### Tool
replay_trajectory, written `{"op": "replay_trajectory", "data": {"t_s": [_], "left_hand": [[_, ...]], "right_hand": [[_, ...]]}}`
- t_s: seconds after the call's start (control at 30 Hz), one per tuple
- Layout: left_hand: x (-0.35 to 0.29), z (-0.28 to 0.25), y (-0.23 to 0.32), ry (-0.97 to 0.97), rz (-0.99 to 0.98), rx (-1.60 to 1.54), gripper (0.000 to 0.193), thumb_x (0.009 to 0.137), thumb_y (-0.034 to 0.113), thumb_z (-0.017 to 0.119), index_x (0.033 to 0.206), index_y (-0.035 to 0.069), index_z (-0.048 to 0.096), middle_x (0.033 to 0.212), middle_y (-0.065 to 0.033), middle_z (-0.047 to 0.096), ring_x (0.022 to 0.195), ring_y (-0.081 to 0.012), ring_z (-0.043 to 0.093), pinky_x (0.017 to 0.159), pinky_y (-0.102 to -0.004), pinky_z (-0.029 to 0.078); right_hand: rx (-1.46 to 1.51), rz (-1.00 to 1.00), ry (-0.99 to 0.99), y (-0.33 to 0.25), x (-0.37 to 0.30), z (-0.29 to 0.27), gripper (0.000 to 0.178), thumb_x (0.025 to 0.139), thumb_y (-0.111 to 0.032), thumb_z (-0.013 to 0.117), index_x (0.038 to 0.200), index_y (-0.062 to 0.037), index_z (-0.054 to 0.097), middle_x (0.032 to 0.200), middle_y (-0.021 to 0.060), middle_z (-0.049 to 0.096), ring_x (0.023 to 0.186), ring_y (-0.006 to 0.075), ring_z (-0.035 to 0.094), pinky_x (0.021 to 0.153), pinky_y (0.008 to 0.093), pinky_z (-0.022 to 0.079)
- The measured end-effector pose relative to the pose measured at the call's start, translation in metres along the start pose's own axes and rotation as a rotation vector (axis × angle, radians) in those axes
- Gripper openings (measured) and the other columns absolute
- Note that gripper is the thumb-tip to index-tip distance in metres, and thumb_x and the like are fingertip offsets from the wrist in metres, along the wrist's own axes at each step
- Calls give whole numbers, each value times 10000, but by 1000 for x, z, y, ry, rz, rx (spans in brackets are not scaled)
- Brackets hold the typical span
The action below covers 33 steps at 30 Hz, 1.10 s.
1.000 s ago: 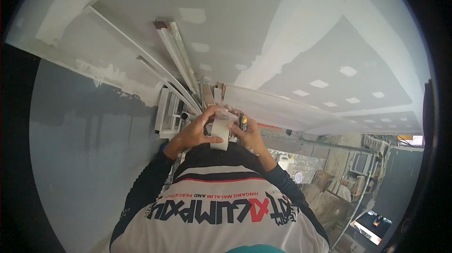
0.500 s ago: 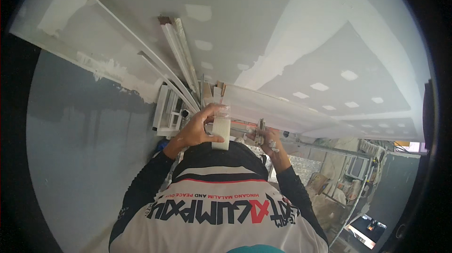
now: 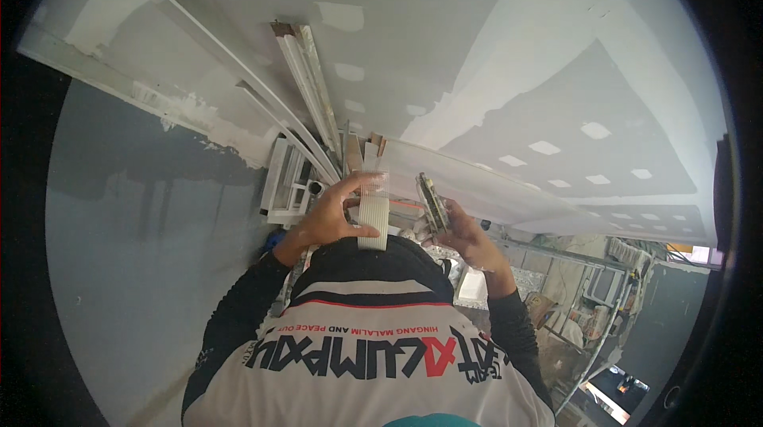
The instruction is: The person applies mesh tape and paper tape to the seams and corners of a drywall ceiling and wall, smoothing it down with their hands.
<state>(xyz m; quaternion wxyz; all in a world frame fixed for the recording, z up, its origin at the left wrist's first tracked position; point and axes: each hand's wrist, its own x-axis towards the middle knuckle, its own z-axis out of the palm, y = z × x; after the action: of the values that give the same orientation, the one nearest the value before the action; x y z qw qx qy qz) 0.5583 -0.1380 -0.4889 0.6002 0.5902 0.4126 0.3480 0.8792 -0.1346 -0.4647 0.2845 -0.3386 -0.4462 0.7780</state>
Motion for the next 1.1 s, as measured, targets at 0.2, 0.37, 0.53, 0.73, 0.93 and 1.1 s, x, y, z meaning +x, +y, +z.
{"op": "replay_trajectory", "data": {"t_s": [0.2, 0.37, 0.53, 0.73, 0.93, 1.1], "left_hand": [[3, -2, 3, 3, 8, 72, 944, 712, 211, 964, 1521, 154, 481, 1566, -83, 440, 1426, -288, 472, 1146, -481, 488], [7, -4, 7, -3, 1, 64, 972, 694, 239, 974, 1526, 162, 476, 1581, -79, 429, 1442, -292, 455, 1134, -511, 489], [10, -2, 18, -25, -9, 94, 995, 680, 245, 979, 1531, 169, 468, 1580, -80, 432, 1444, -297, 453, 1121, -537, 495], [12, 0, 22, -55, -3, 147, 1056, 634, 195, 999, 1535, 159, 450, 1588, -108, 406, 1454, -330, 436, 1127, -540, 519], [11, 1, 29, -56, 3, 192, 1003, 663, 236, 980, 1525, 173, 473, 1564, -84, 445, 1433, -307, 464, 1116, -526, 506], [10, 1, 22, -45, 23, 239, 1068, 628, 261, 1004, 1534, 180, 445, 1567, -102, 420, 1445, -336, 441, 1111, -550, 530]], "right_hand": [[-593, -8, 14, -29, 4, -1, 343, 1024, -60, 614, 1343, 16, 512, 1019, 142, 693, 874, 215, 675, 731, 369, 528], [-995, -161, 92, -49, 16, 12, 339, 971, -69, 685, 1283, 18, 586, 851, 199, 720, 706, 318, 695, 691, 375, 532], [-1255, -422, 53, -57, 31, 17, 304, 964, -197, 708, 1210, -39, 622, 1015, 188, 730, 822, 405, 702, 709, 471, 551], [-1439, -446, -29, -62, 46, 20, 298, 949, -228, 712, 1193, -68, 650, 961, 144, 720, 811, 357, 711, 698, 441, 569], [-1494, -460, -64, -63, 49, 24, 295, 956, -237, 697, 1194, -68, 651, 899, 128, 700, 782, 340, 705, 686, 436, 566], [-1566, -439, -82, -69, 48, 28, 308, 929, -199, 710, 1205, -71, 661, 908, 121, 706, 787, 330, 707, 683, 436, 566]]}}
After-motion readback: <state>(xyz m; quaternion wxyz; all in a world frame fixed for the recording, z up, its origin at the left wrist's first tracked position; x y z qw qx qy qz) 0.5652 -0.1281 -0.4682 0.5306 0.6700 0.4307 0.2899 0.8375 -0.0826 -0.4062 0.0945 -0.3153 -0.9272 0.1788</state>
